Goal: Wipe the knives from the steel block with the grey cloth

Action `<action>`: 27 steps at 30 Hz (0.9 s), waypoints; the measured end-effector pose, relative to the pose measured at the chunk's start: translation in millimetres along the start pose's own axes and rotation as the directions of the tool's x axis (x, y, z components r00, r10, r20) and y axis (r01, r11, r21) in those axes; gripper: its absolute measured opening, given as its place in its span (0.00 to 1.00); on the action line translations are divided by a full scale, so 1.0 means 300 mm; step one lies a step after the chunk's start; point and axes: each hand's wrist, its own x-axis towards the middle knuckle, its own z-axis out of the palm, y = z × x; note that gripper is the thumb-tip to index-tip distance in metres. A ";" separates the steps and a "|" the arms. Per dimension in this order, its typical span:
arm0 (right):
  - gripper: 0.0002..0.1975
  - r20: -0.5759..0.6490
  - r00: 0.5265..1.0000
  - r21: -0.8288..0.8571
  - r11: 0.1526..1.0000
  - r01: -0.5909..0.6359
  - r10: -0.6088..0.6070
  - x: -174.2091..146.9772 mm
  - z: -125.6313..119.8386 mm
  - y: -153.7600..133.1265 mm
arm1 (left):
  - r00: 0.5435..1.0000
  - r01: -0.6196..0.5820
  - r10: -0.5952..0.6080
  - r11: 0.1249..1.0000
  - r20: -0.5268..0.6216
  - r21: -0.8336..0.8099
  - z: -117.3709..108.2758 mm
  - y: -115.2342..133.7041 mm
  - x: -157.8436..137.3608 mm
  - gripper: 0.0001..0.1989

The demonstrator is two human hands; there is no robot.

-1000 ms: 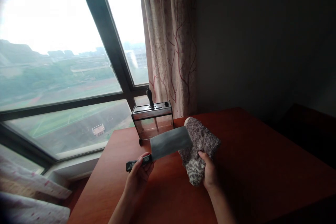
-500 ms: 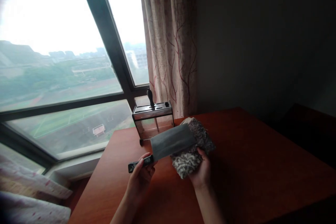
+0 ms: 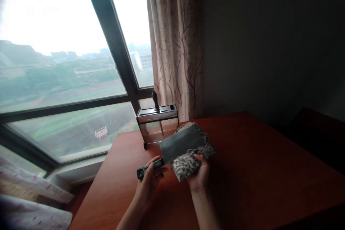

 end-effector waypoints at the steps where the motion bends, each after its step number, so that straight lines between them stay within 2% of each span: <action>1: 0.10 -0.012 1.000 0.015 1.000 -0.004 0.004 0.009 -0.005 -0.020 | 1.000 0.003 -0.003 0.999 0.012 0.034 0.003 -0.004 -0.002 0.23; 4: 0.13 -0.009 1.000 0.040 0.999 0.018 -0.017 0.023 -0.007 -0.056 | 0.999 0.021 -0.026 0.991 0.036 0.129 0.003 -0.018 -0.003 0.26; 6: 0.15 -0.042 0.998 0.068 0.997 0.039 -0.036 0.021 0.000 -0.056 | 0.999 0.015 -0.023 0.984 0.044 0.178 -0.003 -0.026 0.001 0.24; 10: 0.15 -0.124 0.992 0.127 0.992 0.004 0.012 0.001 0.016 -0.013 | 0.996 -0.052 0.030 0.961 0.085 0.273 -0.017 -0.028 0.010 0.17; 12: 0.14 -0.112 0.993 0.119 0.993 -0.023 0.036 -0.015 0.023 0.016 | 0.994 -0.072 0.037 0.939 0.107 0.336 -0.022 -0.031 0.013 0.16; 15: 0.12 -0.015 0.998 0.006 0.998 -0.058 0.058 -0.043 0.030 0.058 | 0.993 -0.085 0.044 0.915 0.110 0.396 -0.025 -0.039 0.015 0.18; 18: 0.12 0.090 0.993 -0.178 0.982 -0.065 0.082 -0.066 0.029 0.095 | 0.996 -0.089 0.070 0.906 0.060 0.413 -0.030 -0.047 0.016 0.19; 23: 0.17 0.206 0.979 -0.473 0.876 0.092 0.008 -0.079 0.021 0.135 | 0.992 -0.101 0.127 0.879 -0.025 0.466 -0.033 -0.052 0.013 0.24; 27: 0.18 0.262 0.963 -0.537 0.821 0.195 -0.057 -0.074 0.022 0.133 | 0.989 -0.117 0.146 0.865 -0.021 0.487 -0.032 -0.051 0.013 0.23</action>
